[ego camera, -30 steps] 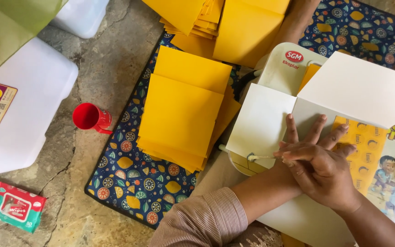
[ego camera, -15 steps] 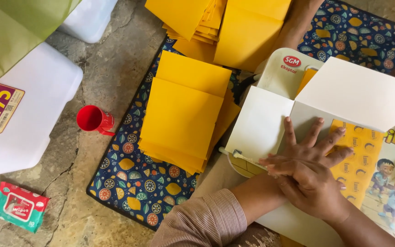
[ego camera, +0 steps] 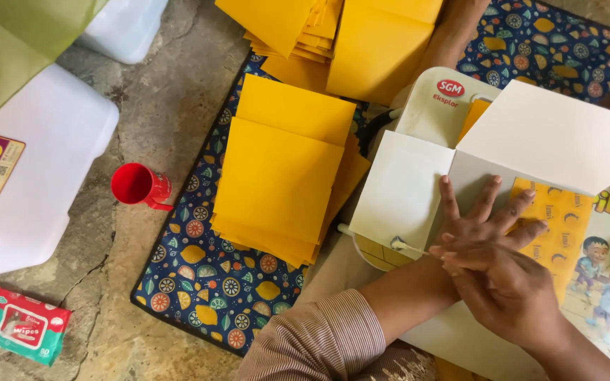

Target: Applying glue to yellow paper sheets and folding them to assemble small boxes or envelopes.

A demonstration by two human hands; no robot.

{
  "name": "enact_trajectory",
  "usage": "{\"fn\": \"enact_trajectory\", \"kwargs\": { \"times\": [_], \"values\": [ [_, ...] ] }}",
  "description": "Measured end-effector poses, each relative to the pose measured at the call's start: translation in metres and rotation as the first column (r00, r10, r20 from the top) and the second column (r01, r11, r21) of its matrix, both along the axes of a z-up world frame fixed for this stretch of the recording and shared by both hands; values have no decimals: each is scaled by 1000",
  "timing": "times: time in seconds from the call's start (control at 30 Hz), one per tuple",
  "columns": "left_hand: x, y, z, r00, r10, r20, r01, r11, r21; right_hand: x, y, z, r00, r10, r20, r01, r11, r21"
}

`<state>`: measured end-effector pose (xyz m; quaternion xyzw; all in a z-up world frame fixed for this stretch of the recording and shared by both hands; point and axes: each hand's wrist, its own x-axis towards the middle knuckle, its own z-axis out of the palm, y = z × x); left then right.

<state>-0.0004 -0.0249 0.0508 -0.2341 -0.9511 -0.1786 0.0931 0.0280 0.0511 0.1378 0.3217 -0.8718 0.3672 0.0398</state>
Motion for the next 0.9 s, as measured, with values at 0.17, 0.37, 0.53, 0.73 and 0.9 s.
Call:
{"fn": "enact_trajectory", "kwargs": {
  "times": [0.17,0.37,0.53,0.73,0.9],
  "values": [
    [-8,-20,30,984,-126,124,140,984,-112,-7,-24,-1,996,79,-40,-76,995,59],
    [5,-38,34,995,-100,-29,96,987,-130,-21,-65,5,984,130,-120,-128,992,24],
    [-1,-31,26,976,-170,139,184,978,-97,-25,-72,6,962,176,-209,-146,978,152],
    [8,-14,18,996,-7,88,13,997,-72,-23,11,20,1000,-9,-29,1,963,-268],
    [8,-15,25,995,-57,79,48,992,113,22,72,-15,912,-376,-161,369,926,-74]
  ]
}}
